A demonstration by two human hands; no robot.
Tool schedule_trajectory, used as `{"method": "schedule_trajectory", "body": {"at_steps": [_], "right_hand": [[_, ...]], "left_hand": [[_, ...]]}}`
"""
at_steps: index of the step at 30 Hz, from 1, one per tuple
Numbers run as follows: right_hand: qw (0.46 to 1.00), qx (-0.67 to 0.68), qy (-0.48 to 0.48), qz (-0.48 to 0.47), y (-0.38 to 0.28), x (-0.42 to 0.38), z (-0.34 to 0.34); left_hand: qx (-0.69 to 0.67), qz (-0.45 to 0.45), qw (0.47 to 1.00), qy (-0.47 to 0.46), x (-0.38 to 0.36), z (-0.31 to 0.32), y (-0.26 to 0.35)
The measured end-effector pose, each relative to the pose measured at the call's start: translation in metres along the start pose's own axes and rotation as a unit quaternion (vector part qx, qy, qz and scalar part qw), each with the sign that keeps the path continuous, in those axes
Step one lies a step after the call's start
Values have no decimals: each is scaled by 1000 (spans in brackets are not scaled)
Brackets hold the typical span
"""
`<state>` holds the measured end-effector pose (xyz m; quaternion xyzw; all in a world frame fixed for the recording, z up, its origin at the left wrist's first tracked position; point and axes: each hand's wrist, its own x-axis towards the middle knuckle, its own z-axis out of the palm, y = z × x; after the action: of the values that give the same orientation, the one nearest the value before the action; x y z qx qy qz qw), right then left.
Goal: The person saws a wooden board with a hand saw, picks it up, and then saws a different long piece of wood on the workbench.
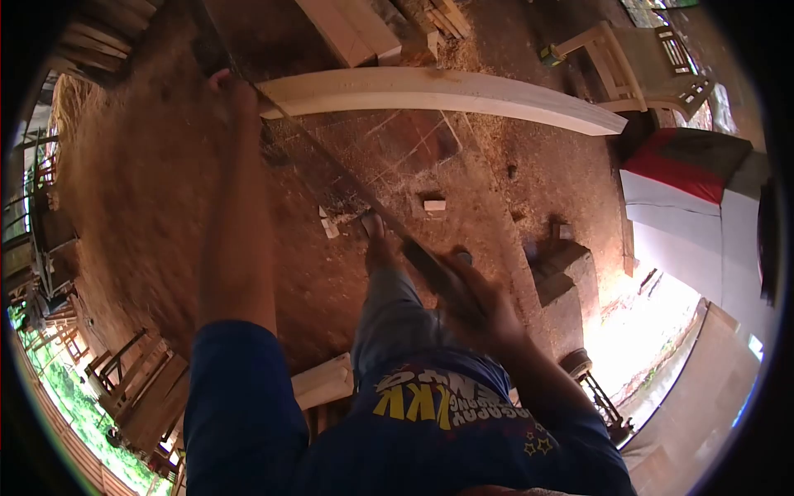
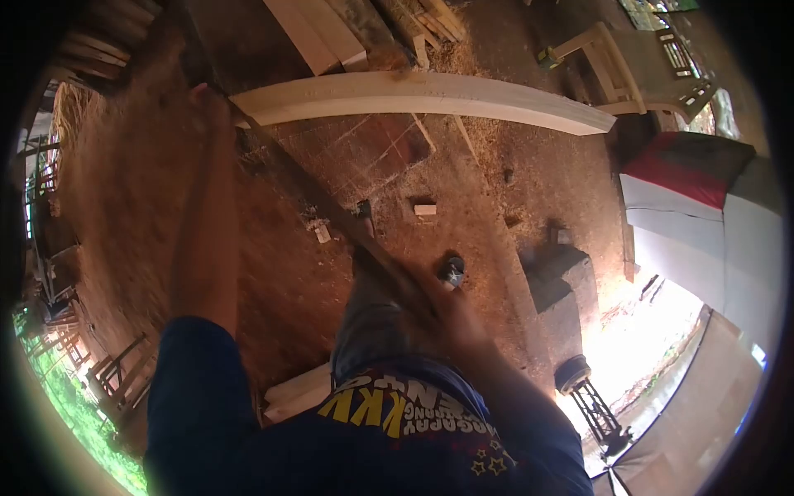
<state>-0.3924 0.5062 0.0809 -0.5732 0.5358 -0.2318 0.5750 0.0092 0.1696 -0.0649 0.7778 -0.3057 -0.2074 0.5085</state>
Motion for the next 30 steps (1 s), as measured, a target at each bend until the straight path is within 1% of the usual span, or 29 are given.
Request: {"method": "schedule_trajectory", "body": {"at_steps": [1, 2, 4, 5, 7, 8, 9, 10, 11, 13, 15, 16, 18, 20, 21, 22, 24, 26, 27, 28, 29, 30], "right_hand": [[998, -12, 35, -50, 1, -27, -7], [997, -33, 35, -57, -9, -34, -12], [994, -71, 43, -72, -33, -36, -16], [996, -51, 36, -69, -25, -19, -11], [998, -6, 26, -54, 5, 37, 12], [997, -1, 20, -73, 11, 88, 27], [999, -47, -3, 8, 0, 144, 40], [1000, 24, -8, 15, -12, 192, 56], [998, -24, 13, -52, -43, 228, 67], [996, -78, 18, -38, -96, 256, 79], [997, -45, 28, -54, -86, 254, 77], [997, -33, 27, -66, -81, 251, 77], [999, 10, 2, -46, -68, 211, 64], [1000, -27, -4, 15, -48, 142, 45], [999, -11, 16, -43, -15, 102, 38], [999, -25, 0, 28, -10, 58, 21], [997, -66, 16, 21, -9, -14, -3], [993, -105, 38, -36, -19, -43, -9], [979, -194, 34, -54, -23, -38, -5], [956, -282, 31, -77, -27, -26, 1], [925, -364, 26, -109, -29, -7, 8], [963, -265, 2, -49, -21, 32, 17]], "left_hand": [[3, 10, 1000, -12, 1, -2, -7], [4, 21, 999, -25, 3, -4, -13], [7, -29, 999, -17, -12, -6, 8], [3, -48, 999, -10, -14, -4, 20], [1, -29, 1000, 10, -17, -4, 22], [-3, -20, 1000, 17, -16, 0, 22], [-41, -16, 999, 7, -11, 6, 19], [-76, -14, 997, -3, -3, 7, 5], [-110, -11, 994, -11, 11, 5, -16], [-65, 89, 993, -48, 54, 6, -70], [-207, -15, 977, -52, 14, -6, -19], [-208, -29, 977, -41, 6, -8, -12], [-133, -8, 991, -23, 1, -6, -5], [-67, 25, 997, -5, 3, 0, -9], [-44, 40, 998, 3, 2, 3, -12], [-3, 74, 997, 22, 8, 6, -20], [86, 136, 985, 60, 15, 10, -41], [-4, 62, 998, 26, 4, 6, -28], [-52, 30, 998, 7, 6, 4, -24], [-54, 175, 983, 27, 34, 20, -68], [-49, 319, 945, 51, 67, 25, -107], [-19, 267, 961, 71, 60, 10, -91]]}}
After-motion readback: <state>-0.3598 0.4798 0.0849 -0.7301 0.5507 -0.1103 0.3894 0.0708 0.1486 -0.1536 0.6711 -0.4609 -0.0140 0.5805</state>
